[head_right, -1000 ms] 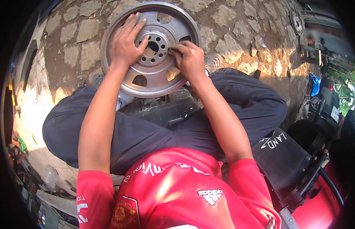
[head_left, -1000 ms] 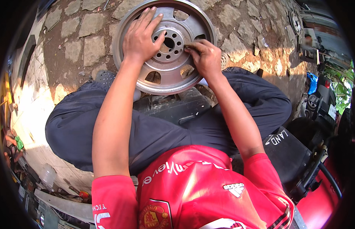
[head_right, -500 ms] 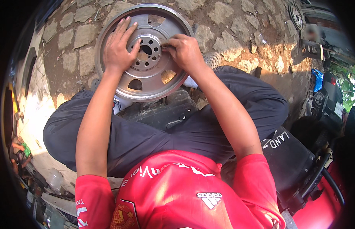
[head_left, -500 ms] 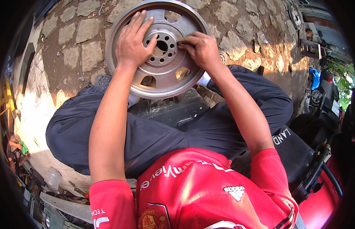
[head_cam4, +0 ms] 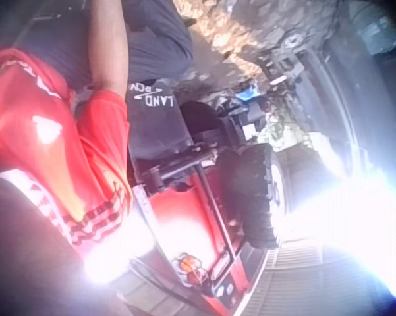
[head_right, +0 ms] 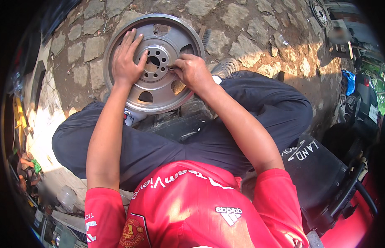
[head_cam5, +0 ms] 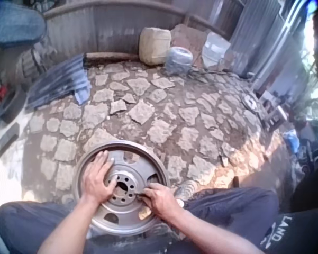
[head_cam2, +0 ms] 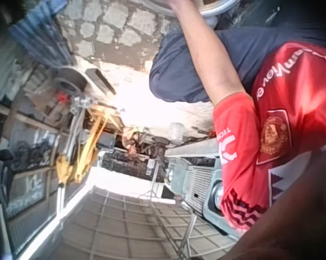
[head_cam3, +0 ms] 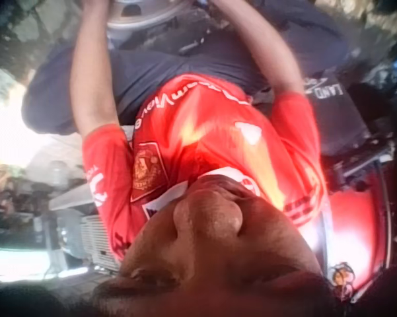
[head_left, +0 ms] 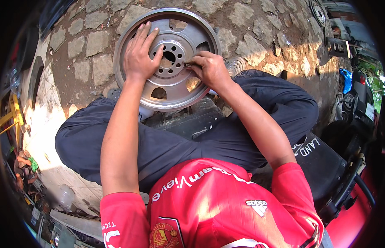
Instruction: The person scrubs a metal wheel rim with a small abrasive pad while sitting on the ground. They repeatedly rub the inner and outer surfaces of the rim, rotating it occasionally to access different areas.
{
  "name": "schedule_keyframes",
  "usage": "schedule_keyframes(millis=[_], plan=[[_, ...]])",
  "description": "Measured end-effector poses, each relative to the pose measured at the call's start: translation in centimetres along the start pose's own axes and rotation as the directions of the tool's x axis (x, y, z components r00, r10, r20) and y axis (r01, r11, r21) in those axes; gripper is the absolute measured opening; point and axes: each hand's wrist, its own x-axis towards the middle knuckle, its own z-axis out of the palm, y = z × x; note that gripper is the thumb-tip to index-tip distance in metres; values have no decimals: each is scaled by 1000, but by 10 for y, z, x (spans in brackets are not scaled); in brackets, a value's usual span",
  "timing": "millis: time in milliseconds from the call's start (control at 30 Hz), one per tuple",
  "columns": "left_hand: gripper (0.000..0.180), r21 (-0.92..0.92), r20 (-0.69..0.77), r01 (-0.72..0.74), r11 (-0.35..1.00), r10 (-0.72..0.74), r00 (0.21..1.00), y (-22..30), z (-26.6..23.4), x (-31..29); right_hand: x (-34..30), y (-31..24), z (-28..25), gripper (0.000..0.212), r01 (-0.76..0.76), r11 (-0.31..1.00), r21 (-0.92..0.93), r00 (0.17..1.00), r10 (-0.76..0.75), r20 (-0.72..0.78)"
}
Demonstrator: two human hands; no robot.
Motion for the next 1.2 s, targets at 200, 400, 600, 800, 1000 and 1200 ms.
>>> schedule_keyframes(millis=[200,400,600,800,1000,1200], plan=[[55,4,2,-7,1000,7,1000,-1,-2,0,-14,-27,-18,21,-209,970,128,953,231,-196],[48,-133,-43,-3,991,-3,999,-1,-29,-3,-32,-12,-9,19,-345,881,325,712,471,-521],[57,-135,-253,651,747,-662,706,-17,-48,-75,-26,9,36,21,-317,698,642,535,691,-486],[83,-577,281,809,116,-902,329,0,-25,-107,-19,-2,39,23,-382,752,537,505,657,-560],[81,-591,331,804,59,-892,309,8,-31,-113,-11,-3,26,24,-431,732,528,515,680,-522],[84,-664,379,743,-77,-892,247,50,-40,-102,10,12,1,28,-479,744,466,597,665,-448]])
